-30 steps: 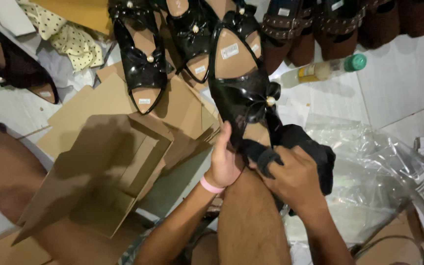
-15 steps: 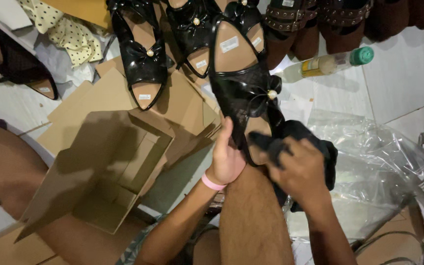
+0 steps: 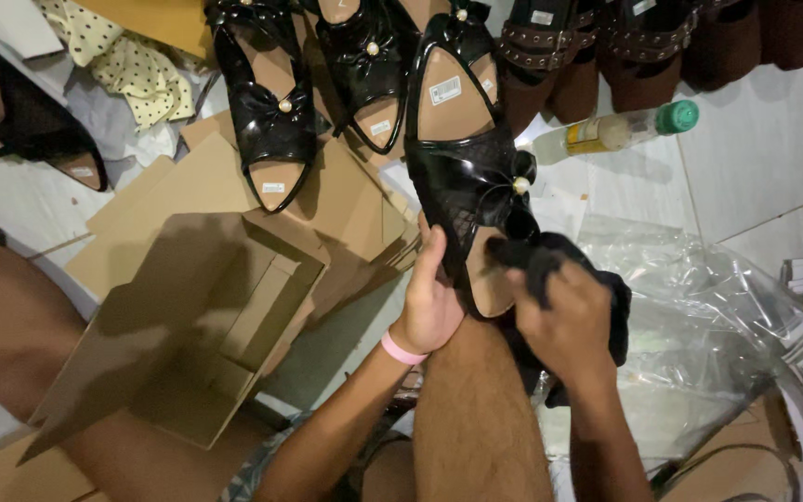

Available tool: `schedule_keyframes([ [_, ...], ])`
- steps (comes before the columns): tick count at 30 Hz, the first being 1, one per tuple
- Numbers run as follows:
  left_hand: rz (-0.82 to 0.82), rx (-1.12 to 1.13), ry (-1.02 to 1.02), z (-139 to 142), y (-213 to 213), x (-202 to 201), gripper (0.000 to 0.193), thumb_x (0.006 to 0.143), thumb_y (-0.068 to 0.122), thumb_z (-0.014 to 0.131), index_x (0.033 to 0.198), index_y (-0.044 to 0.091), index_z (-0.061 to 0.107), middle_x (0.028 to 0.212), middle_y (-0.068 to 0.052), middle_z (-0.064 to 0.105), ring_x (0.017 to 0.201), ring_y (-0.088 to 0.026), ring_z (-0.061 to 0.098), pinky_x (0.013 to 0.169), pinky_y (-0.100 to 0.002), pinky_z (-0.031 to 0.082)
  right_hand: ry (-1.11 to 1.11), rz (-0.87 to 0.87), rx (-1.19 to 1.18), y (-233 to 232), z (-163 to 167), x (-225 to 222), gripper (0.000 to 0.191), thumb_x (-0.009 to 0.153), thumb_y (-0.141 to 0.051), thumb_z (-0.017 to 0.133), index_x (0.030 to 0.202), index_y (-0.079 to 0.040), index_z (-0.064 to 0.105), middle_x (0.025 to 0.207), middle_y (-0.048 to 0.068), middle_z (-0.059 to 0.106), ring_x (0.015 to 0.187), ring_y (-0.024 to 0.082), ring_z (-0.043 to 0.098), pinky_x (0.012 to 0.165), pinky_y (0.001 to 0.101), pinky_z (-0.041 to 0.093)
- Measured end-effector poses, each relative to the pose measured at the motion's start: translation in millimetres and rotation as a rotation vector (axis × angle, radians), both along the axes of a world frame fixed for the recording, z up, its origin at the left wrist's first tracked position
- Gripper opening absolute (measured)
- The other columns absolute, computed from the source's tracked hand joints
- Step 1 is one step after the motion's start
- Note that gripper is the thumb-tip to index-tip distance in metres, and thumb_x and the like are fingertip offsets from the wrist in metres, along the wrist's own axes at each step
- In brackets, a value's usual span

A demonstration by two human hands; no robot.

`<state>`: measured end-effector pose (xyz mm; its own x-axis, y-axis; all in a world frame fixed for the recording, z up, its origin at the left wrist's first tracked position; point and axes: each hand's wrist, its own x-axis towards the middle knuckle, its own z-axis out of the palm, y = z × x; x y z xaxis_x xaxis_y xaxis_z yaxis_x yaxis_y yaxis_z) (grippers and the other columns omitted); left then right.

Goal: The person sits on the floor and packs black high-heeled shoes into cardboard boxes. They place the shoes inside, close the boxes, and stack them. The person also wipes one shoe with a black cloth before placing it in a box.

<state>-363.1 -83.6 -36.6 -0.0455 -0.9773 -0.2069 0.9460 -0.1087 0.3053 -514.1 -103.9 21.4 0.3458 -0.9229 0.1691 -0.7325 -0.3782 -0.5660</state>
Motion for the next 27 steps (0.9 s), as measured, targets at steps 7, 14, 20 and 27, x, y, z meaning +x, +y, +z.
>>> schedule_keyframes([
  [7,-0.056,0.003,0.097,-5,2,1,0.053,0.115,0.039,0.039,0.159,0.011,0.033,0.153,-0.007,0.049,0.139,-0.024,0.050,0.117,-0.047,0.041,0.135,0.006,-0.101,-4,-3,-2,0.021,0.083,-0.005,0.083,0.078,-0.001,0.063,0.082,0.015,0.060,0.070,0.036,0.059,0.061,0.0438,0.046],
  [14,0.013,0.022,0.020,-6,-1,-2,0.051,0.115,0.039,0.040,0.157,0.011,0.037,0.153,-0.008,0.049,0.141,-0.023,0.049,0.123,-0.043,0.038,0.262,0.161,-0.232,-2,0,-7,0.023,0.067,-0.013,0.084,0.071,-0.008,0.061,0.079,0.011,0.058,0.066,0.032,0.053,0.058,0.0441,0.043],
  [20,-0.019,0.054,0.062,-4,0,2,0.051,0.112,0.042,0.040,0.154,0.013,0.040,0.150,-0.006,0.052,0.139,-0.022,0.051,0.119,-0.043,0.040,0.310,0.232,-0.242,-8,-1,-12,0.024,0.060,-0.013,0.081,0.071,-0.012,0.060,0.076,0.008,0.054,0.065,0.031,0.053,0.058,0.0440,0.043],
  [27,-0.079,0.086,0.057,-15,4,0,0.052,0.109,0.045,0.039,0.151,0.015,0.045,0.145,-0.004,0.056,0.134,-0.020,0.055,0.116,-0.040,0.043,0.295,0.248,-0.285,-9,-3,-15,0.026,0.059,-0.016,0.077,0.070,-0.012,0.054,0.083,0.009,0.056,0.067,0.032,0.053,0.058,0.0444,0.043],
])
